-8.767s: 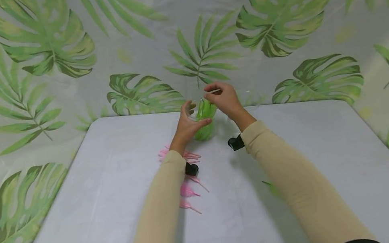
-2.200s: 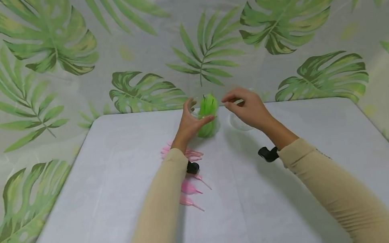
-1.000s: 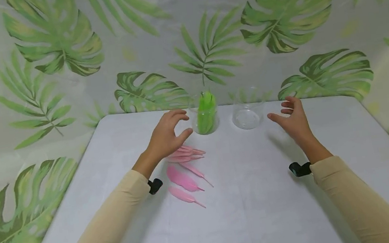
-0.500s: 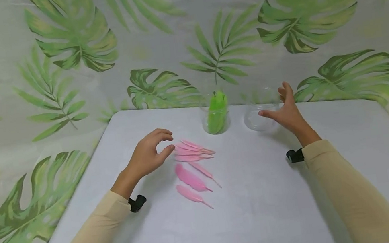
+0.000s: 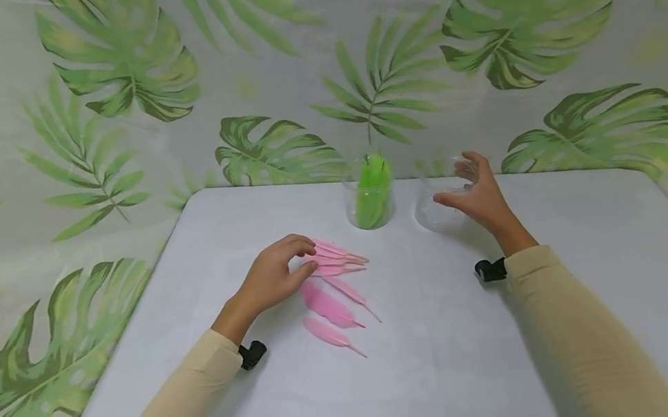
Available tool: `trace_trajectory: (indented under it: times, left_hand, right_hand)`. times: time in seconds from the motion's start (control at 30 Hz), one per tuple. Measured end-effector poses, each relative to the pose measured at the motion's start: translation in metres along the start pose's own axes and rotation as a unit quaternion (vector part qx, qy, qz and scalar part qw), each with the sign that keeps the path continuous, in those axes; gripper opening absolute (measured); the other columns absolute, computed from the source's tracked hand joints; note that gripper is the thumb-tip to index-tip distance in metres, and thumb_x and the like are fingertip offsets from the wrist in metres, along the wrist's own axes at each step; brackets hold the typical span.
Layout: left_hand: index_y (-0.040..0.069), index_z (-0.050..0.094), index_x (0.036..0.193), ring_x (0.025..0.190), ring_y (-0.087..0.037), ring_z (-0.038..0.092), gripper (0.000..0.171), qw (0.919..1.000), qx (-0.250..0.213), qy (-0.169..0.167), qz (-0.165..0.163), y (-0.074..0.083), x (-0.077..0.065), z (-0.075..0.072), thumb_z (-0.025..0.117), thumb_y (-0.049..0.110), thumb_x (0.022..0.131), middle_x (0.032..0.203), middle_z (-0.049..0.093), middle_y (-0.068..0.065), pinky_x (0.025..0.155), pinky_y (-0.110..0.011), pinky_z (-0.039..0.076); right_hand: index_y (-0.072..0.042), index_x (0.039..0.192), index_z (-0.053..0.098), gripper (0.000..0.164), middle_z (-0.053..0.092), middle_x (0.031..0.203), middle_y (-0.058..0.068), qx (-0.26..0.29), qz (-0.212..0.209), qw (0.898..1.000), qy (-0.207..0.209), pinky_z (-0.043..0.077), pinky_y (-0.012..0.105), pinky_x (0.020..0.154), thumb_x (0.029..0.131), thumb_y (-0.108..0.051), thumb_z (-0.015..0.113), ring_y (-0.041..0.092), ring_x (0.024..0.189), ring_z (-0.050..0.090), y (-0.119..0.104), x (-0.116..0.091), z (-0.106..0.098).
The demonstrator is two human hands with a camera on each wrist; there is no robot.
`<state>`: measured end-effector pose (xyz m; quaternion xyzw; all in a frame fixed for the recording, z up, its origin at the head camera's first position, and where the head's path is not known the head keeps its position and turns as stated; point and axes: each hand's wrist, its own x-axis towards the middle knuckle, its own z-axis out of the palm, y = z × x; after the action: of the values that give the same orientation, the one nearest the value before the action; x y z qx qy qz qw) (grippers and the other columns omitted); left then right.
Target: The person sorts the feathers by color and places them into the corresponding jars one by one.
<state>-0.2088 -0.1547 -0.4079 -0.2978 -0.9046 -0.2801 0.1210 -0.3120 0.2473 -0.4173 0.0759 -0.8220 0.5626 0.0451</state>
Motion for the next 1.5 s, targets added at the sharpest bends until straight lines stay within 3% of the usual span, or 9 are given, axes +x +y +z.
trace_trajectory:
  times: [0.17,0.3,0.43,0.57,0.63,0.73,0.83,1.23,1.5]
  left_hand:
    - [0.009,0.071,0.108,0.103,-0.02,0.067,0.019,0.9974,0.025,-0.068,-0.003,0.009,0.035,0.011,0.068,0.02,0.093,0.112,0.072,-0.003,0.091,-0.039,0.055]
    - [0.01,0.074,0.105,0.1,-0.021,0.068,0.015,0.9889,0.07,-0.13,0.018,0.013,0.068,0.019,0.068,0.017,0.093,0.106,0.074,-0.002,0.087,-0.038,0.056]
    - [0.015,0.078,0.099,0.097,-0.018,0.067,0.012,0.9691,0.122,-0.209,0.05,0.011,0.094,0.031,0.068,0.013,0.092,0.101,0.075,0.002,0.086,-0.036,0.055]
    - [0.021,0.08,0.093,0.096,-0.016,0.069,0.014,0.9458,0.164,-0.272,0.065,0.01,0.106,0.043,0.069,0.012,0.091,0.099,0.076,0.005,0.088,-0.036,0.055]
    - [0.022,0.08,0.093,0.096,-0.016,0.07,0.014,0.9367,0.176,-0.296,0.064,0.01,0.108,0.048,0.069,0.014,0.091,0.099,0.076,0.006,0.089,-0.037,0.055]
    - [0.022,0.08,0.093,0.097,-0.017,0.07,0.011,0.9297,0.176,-0.319,0.053,0.011,0.108,0.053,0.071,0.016,0.09,0.099,0.077,0.007,0.09,-0.037,0.054]
    - [0.022,0.08,0.094,0.1,-0.016,0.069,0.01,0.9299,0.169,-0.323,0.047,0.01,0.107,0.057,0.073,0.018,0.089,0.101,0.076,0.007,0.092,-0.035,0.054]
    - [0.018,0.076,0.089,0.083,-0.013,0.062,0.006,0.942,0.156,-0.288,0.072,0.015,0.105,0.058,0.071,0.018,0.091,0.093,0.071,0.004,0.078,-0.032,0.052]
    - [0.016,0.073,0.089,0.08,-0.012,0.059,0.007,0.9512,0.148,-0.267,0.042,0.01,0.105,0.056,0.067,0.016,0.093,0.088,0.07,0.004,0.077,-0.032,0.052]
  right_hand:
    - [-0.016,0.159,0.003,0.113,0.029,0.161,0.019,0.013,0.003,1.0,0.004,0.023,0.056,0.12,0.08,-0.02,0.083,0.035,0.149,0.028,0.003,-0.009,-0.003]
    - [-0.016,0.159,0.003,0.111,0.03,0.161,0.017,0.025,0.005,1.0,-0.002,0.028,0.056,0.118,0.081,-0.018,0.083,0.034,0.149,0.028,0.004,-0.012,-0.004]
    - [-0.015,0.158,0.006,0.103,0.026,0.162,0.014,0.059,0.008,0.998,-0.018,0.043,0.044,0.11,0.084,-0.013,0.078,0.033,0.15,0.028,0.006,-0.011,0.001]
    - [-0.017,0.157,0.007,0.101,0.025,0.162,0.013,0.075,0.009,0.997,-0.022,0.048,0.027,0.098,0.085,-0.01,0.077,0.034,0.15,0.027,0.009,-0.008,0.008]
    - [-0.015,0.157,0.007,0.101,0.025,0.163,0.014,0.083,0.011,0.996,-0.021,0.047,0.03,0.1,0.084,-0.008,0.078,0.035,0.15,0.026,0.006,-0.008,0.011]
    - [-0.016,0.157,0.008,0.102,0.025,0.163,0.013,0.094,0.012,0.995,-0.02,0.044,0.044,0.109,0.084,-0.007,0.078,0.034,0.15,0.026,0.006,-0.009,0.013]
    - [-0.018,0.158,0.008,0.103,0.025,0.163,0.012,0.092,0.013,0.995,-0.019,0.035,0.055,0.115,0.083,-0.009,0.079,0.032,0.15,0.026,0.006,-0.01,0.012]
    - [-0.017,0.158,0.007,0.103,0.025,0.162,0.013,0.088,0.007,0.996,-0.012,0.035,0.055,0.115,0.084,-0.008,0.078,0.032,0.15,0.026,0.006,-0.009,0.001]
    - [-0.011,0.157,0.006,0.103,0.023,0.162,0.019,0.097,0.022,0.995,-0.026,0.033,0.057,0.116,0.083,-0.005,0.077,0.038,0.15,0.024,-0.013,-0.02,0.002]
